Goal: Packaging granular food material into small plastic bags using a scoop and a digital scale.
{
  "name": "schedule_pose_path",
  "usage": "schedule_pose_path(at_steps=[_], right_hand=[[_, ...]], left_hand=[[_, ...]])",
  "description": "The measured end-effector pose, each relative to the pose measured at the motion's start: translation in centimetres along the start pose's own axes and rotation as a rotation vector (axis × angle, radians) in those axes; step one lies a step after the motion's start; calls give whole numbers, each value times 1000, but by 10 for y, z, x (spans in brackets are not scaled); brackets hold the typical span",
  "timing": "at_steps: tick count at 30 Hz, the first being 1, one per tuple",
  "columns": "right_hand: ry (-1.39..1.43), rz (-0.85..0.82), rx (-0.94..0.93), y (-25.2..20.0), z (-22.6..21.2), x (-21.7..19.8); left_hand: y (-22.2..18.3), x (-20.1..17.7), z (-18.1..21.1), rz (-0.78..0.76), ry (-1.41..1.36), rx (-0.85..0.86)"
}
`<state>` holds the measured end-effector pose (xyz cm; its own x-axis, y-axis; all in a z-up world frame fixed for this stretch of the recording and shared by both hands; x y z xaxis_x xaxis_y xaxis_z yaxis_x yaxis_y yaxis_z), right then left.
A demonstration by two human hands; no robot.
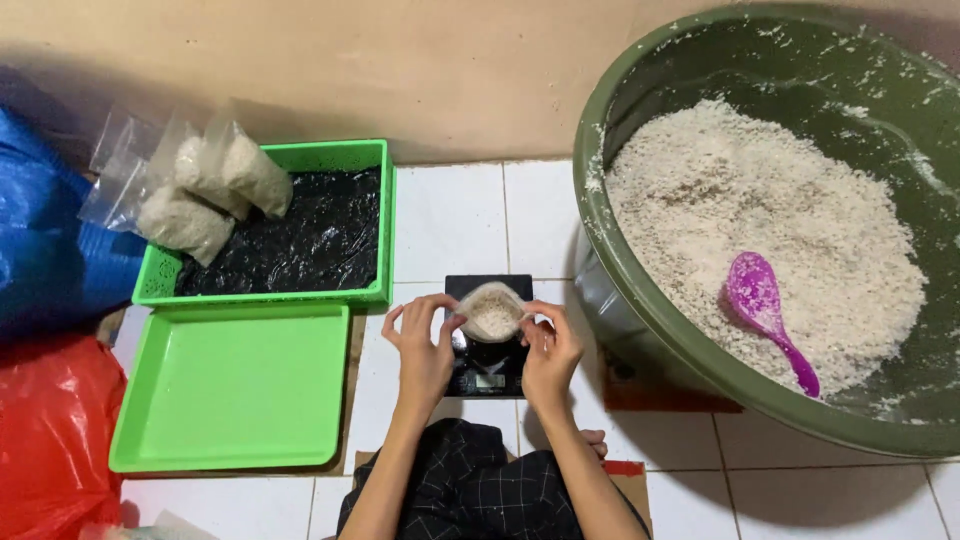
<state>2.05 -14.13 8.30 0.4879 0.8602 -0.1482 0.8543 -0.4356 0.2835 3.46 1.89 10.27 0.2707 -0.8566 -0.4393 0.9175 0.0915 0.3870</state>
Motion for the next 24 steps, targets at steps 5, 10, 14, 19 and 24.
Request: schedule_pose_path(at_steps=[5, 10, 14, 19, 24], right_hand=[[-26, 104, -107, 10, -2, 10], [-99, 183, -149, 16, 11, 15], [-66, 229, -194, 22, 11, 17], [-48, 246, -226, 23, -20, 11], [-4, 210, -225, 14, -7, 11]], left_hand=[[10, 8, 0, 53, -24, 72], [12, 18, -17, 141, 80, 154], [14, 17, -12, 182, 82, 190], [7, 11, -1, 209, 73, 190], [0, 3, 8, 223, 102, 186]])
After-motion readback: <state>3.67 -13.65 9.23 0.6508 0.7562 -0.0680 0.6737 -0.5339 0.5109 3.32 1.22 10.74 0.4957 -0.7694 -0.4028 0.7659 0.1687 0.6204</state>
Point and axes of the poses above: each hand's wrist, its own y-axis towards the middle knuckle, its own x-axis out of the palm, z = x × y, the point moved 3 cm from there along y, towards the middle knuckle, and after that the axes turned 9 degrees about -y, right-handed, at the moved point
